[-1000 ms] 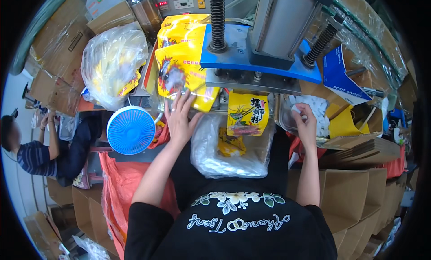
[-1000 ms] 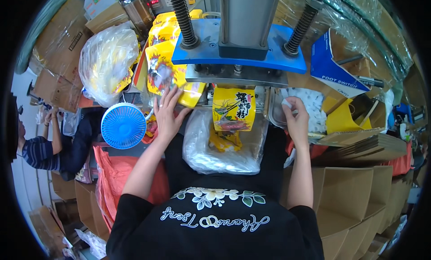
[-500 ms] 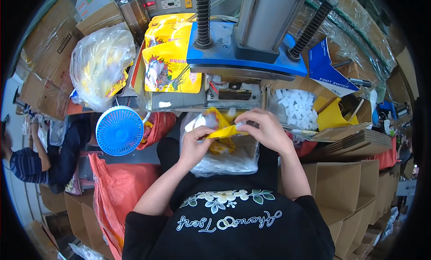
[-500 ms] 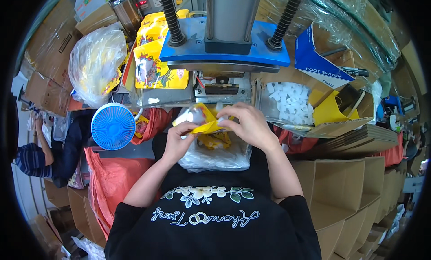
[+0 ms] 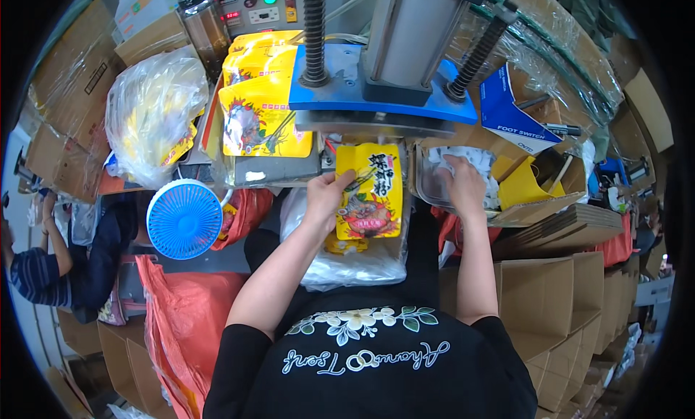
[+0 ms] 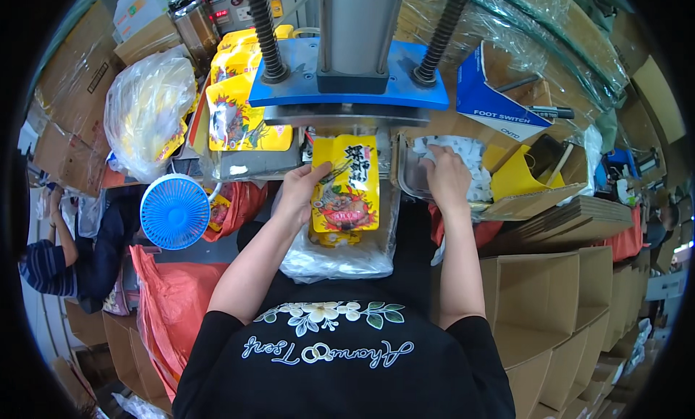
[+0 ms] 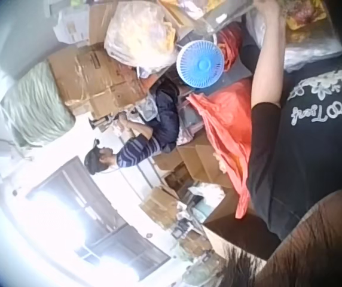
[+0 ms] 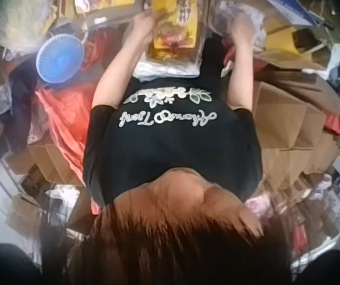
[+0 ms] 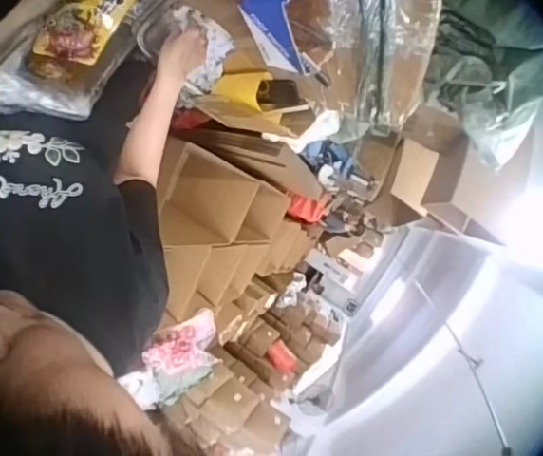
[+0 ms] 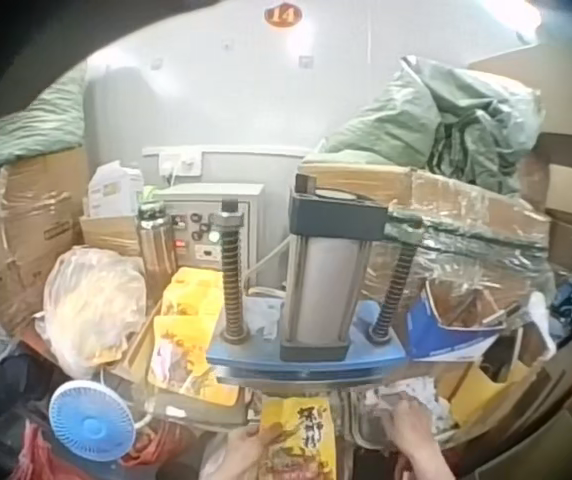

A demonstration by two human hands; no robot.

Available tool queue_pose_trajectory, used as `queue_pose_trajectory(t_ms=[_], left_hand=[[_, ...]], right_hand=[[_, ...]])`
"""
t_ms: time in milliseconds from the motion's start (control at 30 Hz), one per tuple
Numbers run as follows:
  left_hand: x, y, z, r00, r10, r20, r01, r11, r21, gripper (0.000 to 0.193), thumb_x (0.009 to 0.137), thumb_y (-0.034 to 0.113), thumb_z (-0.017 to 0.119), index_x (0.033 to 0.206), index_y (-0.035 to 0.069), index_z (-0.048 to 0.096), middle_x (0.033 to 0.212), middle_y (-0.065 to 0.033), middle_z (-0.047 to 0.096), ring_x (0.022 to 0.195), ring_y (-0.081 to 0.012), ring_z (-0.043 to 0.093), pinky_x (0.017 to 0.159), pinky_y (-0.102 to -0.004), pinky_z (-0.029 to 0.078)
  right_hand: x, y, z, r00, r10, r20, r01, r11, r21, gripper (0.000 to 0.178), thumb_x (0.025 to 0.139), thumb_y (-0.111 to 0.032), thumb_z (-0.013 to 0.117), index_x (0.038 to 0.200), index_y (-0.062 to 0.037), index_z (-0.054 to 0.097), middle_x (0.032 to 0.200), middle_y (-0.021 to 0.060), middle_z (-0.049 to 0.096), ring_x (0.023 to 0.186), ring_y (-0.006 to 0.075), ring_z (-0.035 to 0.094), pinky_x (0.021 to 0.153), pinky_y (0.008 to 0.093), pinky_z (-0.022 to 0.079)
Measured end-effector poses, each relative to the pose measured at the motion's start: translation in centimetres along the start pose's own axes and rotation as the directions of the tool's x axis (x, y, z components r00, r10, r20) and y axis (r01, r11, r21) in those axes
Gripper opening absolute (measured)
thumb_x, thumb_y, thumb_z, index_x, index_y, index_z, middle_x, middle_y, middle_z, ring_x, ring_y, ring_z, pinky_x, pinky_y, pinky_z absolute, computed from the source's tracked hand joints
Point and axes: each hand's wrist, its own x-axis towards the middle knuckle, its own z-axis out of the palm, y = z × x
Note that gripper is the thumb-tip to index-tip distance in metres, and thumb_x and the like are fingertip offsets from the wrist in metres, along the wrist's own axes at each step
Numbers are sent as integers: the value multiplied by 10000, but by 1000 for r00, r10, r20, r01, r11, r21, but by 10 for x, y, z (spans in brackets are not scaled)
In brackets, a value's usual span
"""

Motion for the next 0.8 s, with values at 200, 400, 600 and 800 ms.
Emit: queue_pose_trajectory(t_ms=[200, 400, 600, 800], left_hand=[[12, 28, -27, 934, 327, 144, -343, 710, 615, 272, 890, 183, 718, 1035, -44, 689, 895, -72, 730, 780, -93, 648, 705, -250, 489], [-3, 51, -95, 580, 684, 442, -305, -320, 897, 633, 777, 277, 748, 1340, 104, 515, 1383, -103, 520, 1359, -296, 398, 1135, -533, 174], [-27, 62, -101, 516, 783, 348, -432, -114, 895, 143, 812, 44, 678, 936, 94, 730, 881, -48, 668, 890, -210, 598, 967, -436, 369], [-58, 27, -55, 917, 362, 168, -394, 750, 531, 82, 813, 4, 730, 890, -5, 704, 809, 26, 639, 791, -37, 560, 691, -222, 439]], right_hand=[[-2, -3, 28, 999, -28, 15, 28, 1000, 0, 199, 815, -162, 683, 995, -79, 697, 1008, 102, 621, 994, 325, 578, 828, 418, 465], [-1, -2, 18, 965, -125, -229, 162, 975, 151, 231, 798, -107, 707, 1019, -51, 666, 940, 105, 605, 905, 282, 577, 781, 382, 445], [-6, -12, 2, 991, 126, -37, -69, 737, 672, 169, 883, -92, 660, 1032, -11, 669, 939, 32, 583, 833, 123, 556, 703, 252, 457], [-7, -74, -23, 945, -327, 21, 187, 592, 784, 179, 863, -48, 650, 1033, -19, 697, 991, 73, 618, 897, 182, 580, 782, 281, 452]])
